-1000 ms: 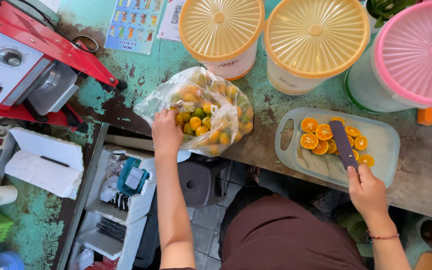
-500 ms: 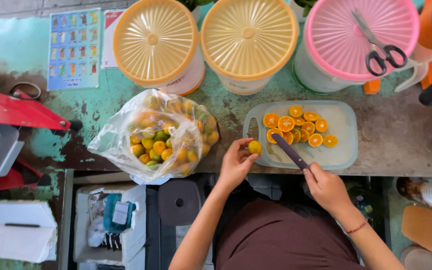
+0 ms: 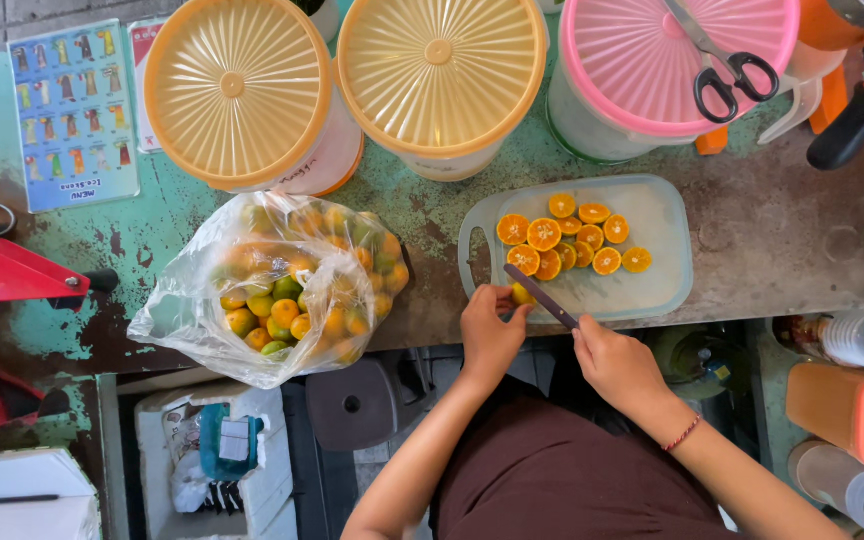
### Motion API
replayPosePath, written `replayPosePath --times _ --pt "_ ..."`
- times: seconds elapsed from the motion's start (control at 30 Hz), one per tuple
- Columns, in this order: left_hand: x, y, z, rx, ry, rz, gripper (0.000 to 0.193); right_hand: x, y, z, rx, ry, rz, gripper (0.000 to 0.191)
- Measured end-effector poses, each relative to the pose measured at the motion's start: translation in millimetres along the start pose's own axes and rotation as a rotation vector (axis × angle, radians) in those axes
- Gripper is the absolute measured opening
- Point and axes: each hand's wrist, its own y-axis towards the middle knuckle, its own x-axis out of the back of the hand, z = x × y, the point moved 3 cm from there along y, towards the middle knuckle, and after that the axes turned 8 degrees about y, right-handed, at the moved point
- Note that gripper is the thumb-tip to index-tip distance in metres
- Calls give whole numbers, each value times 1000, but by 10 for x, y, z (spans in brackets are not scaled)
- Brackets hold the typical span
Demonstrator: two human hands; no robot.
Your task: The person repeatedly takes small oranges from a plastic bag, places them on a cutting board, and slices them in half with a knife. The cut halves are arranged on the board. The person then uses a manual citrus press to squeeze the juice from the halves into a container.
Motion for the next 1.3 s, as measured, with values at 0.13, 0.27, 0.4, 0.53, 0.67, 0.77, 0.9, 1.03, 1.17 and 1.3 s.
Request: replayPosePath --times 0.13,0.27,0.4,0.53,0.67,0.77,0.9,1.03,1.17,1.3 --pt "2 4 -10 0 39 -13 24 -23 9 -21 -43 -16 22 20" --pt "-9 7 -10 4 16 -31 22 -133 63 -72 -122 9 77 18" --pt "-44 -1 12 -16 2 -60 22 -372 297 -62 -57 43 25 21" --pt "-63 1 68 14 -71 -57 21 -566 459 -51 -51 39 32 21" --pt "-52 18 117 57 -151 -59 21 -473 209 -89 -126 -19 101 19" --pt "-61 24 147 85 -175 -45 21 -386 64 -98 -166 -51 162 18" --pt "-85 21 201 94 -153 -40 21 -496 310 16 -65 -108 100 14" --pt "-101 40 325 145 -179 12 20 -554 440 39 3 -94 79 13" --pt "-92 93 456 186 -196 72 24 -342 203 -157 -24 -188 114 13" --pt "-23 72 447 192 -282 165 34 -56 110 -350 63 9 55 17"
